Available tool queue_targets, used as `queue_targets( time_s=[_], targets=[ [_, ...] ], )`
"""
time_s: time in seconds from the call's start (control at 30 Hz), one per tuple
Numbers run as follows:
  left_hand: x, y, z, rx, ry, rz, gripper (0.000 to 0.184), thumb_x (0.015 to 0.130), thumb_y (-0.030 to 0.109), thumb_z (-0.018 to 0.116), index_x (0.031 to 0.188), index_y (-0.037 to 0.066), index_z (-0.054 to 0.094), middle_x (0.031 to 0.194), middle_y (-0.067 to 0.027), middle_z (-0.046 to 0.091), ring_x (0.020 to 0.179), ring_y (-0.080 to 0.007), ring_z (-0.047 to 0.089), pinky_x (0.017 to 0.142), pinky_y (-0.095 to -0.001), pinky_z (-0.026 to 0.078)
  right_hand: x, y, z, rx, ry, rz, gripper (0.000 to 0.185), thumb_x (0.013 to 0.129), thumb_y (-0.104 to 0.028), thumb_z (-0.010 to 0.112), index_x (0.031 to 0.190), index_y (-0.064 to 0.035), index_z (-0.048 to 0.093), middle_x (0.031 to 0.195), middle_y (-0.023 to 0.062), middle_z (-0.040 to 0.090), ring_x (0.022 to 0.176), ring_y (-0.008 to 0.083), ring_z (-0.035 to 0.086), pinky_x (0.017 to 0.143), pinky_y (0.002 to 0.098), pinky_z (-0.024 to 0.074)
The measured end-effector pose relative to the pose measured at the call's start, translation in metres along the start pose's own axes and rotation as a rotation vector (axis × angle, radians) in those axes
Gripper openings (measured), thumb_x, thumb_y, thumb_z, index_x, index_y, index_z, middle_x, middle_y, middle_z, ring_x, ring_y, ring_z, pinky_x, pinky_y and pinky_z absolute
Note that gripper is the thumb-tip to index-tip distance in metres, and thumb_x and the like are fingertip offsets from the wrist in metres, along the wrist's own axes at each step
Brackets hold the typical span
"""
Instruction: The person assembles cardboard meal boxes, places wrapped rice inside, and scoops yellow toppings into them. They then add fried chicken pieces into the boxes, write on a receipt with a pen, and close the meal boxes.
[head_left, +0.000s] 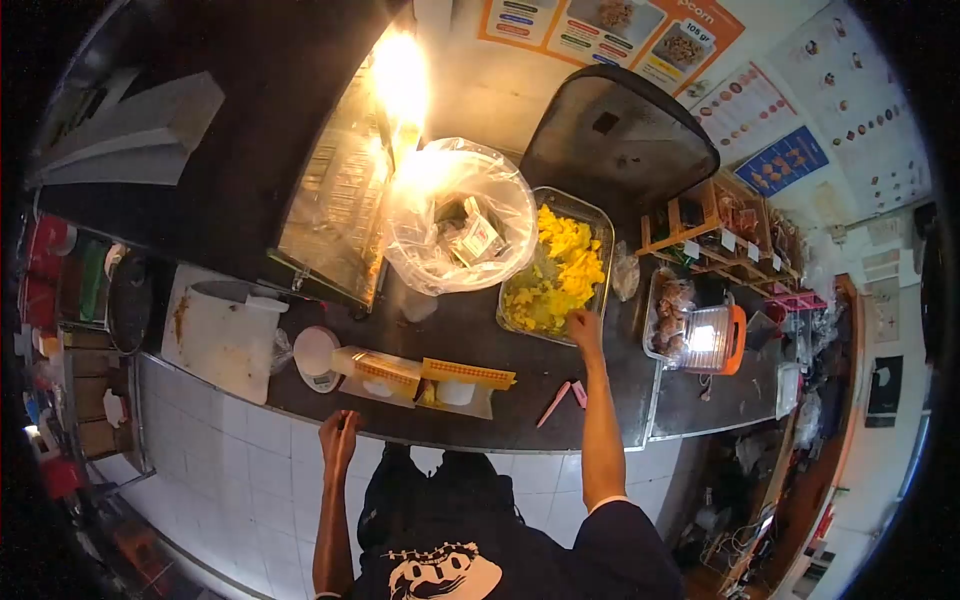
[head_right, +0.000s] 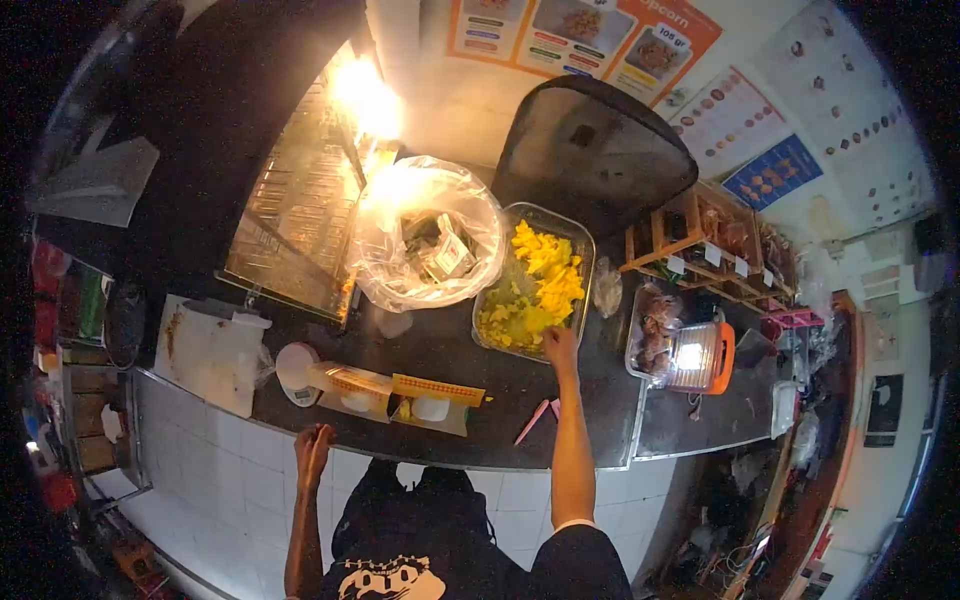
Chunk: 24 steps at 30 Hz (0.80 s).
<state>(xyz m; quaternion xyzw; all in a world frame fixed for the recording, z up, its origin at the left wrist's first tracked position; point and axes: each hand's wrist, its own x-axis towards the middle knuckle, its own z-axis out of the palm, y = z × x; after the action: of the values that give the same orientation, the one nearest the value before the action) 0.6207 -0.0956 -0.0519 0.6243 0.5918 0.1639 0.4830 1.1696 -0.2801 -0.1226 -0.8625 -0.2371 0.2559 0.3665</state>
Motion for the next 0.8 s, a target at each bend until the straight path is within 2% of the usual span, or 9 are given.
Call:
queue_targets(
  time_s=[0.07,0.17,0.37,0.5,0.57,0.63,0.7,0.73,0.8],
  targets=[
    [-0.006,0.004,-0.003,0.02,-0.113,-0.055,0.02,0.093,0.016,0.064,0.082,0.0,0.067,0.07,-0.0084,0.066,0.065,-0.0143,0.062,0.06,-0.0319,0.048,0.018,-0.003,0.006,-0.445,0.216,-0.231,0.036,0.093,-0.016,0.06,0.062,-0.0023,0.051,0.051,0.0092,0.042,0.044,0.0213,0.042,0.047,0.0381,0.0334],
    [-0.027,0.007,0.009,-0.157,-0.221,-0.176,0.019,0.095,0.015,0.063,0.087,-0.001,0.069,0.076,-0.0069,0.069,0.069,-0.0124,0.064,0.065,-0.0286,0.052,0.034,-0.023,0.042,-0.683,0.15,-0.322,0.031,0.091,-0.013,0.057,0.064,-0.0005,0.052,0.053,0.0164,0.046,0.046,0.027,0.047,0.047,0.039,0.0346],
    [-0.066,0.135,0.057,-0.531,-0.81,-0.136,0.035,0.101,0.021,0.054,0.128,0.001,0.062,0.119,-0.0145,0.068,0.111,-0.0226,0.065,0.095,-0.0357,0.05,-0.015,-0.074,0.06,-0.184,-0.018,-0.327,0.021,0.087,-0.01,0.054,0.07,0.0026,0.053,0.06,0.0231,0.048,0.052,0.0372,0.051,0.051,0.0455,0.0386],
    [-0.05,0.172,0.16,-0.997,-0.934,-0.114,0.06,0.102,0.016,0.051,0.152,-0.003,0.025,0.154,-0.0177,0.037,0.144,-0.0259,0.034,0.117,-0.0374,0.028,-0.017,-0.072,0.061,-0.217,-0.016,-0.439,0.018,0.087,-0.008,0.056,0.072,0.0025,0.055,0.062,0.0238,0.051,0.057,0.0409,0.054,0.054,0.0467,0.0406],
    [-0.03,0.194,0.209,-1.117,-0.8,-0.344,0.074,0.099,0.018,0.051,0.156,0.001,0.007,0.162,-0.014,0.018,0.15,-0.0244,0.019,0.121,-0.0418,0.022,-0.019,-0.072,0.059,-0.252,-0.023,-0.527,0.015,0.086,-0.006,0.057,0.074,0.0017,0.057,0.064,0.0237,0.053,0.06,0.043,0.055,0.056,0.0482,0.0418],
    [-0.006,0.194,0.267,-1.211,-0.529,-0.491,0.08,0.098,0.021,0.052,0.156,0.001,0.001,0.164,-0.0121,0.015,0.151,-0.0239,0.016,0.123,-0.0381,0.013,-0.021,-0.065,0.06,-0.258,-0.048,-0.57,0.014,0.085,-0.007,0.056,0.074,0.0012,0.057,0.066,0.0231,0.054,0.062,0.0425,0.056,0.057,0.0485,0.0429],
    [0.016,0.216,0.298,-1.154,-0.192,-0.737,0.061,0.096,0.022,0.05,0.149,0.0,0.03,0.146,-0.0096,0.042,0.137,-0.0186,0.038,0.116,-0.0349,0.026,-0.015,-0.065,0.058,-0.262,-0.066,-0.626,0.014,0.084,-0.008,0.055,0.074,0.0006,0.056,0.068,0.0225,0.055,0.065,0.042,0.057,0.059,0.0488,0.044],
    [0.029,0.211,0.312,-1.151,-0.184,-0.743,0.061,0.096,0.022,0.05,0.149,0.0,0.03,0.146,-0.0096,0.042,0.137,-0.0186,0.038,0.116,-0.0349,0.026,-0.016,-0.064,0.055,-0.271,-0.138,-0.608,0.012,0.084,-0.009,0.056,0.076,-0.0001,0.058,0.07,0.0225,0.057,0.066,0.0421,0.058,0.06,0.0489,0.0448],
    [0.057,0.19,0.342,-1.172,-0.163,-0.729,0.021,0.094,0.024,0.047,0.103,0.01,0.061,0.098,-0.0026,0.054,0.096,-0.0129,0.048,0.091,-0.0328,0.038,-0.014,-0.057,0.055,-0.271,-0.214,-0.585,0.01,0.083,-0.009,0.057,0.078,-0.0008,0.059,0.071,0.0224,0.058,0.068,0.0422,0.06,0.06,0.049,0.0456]
  ],
)
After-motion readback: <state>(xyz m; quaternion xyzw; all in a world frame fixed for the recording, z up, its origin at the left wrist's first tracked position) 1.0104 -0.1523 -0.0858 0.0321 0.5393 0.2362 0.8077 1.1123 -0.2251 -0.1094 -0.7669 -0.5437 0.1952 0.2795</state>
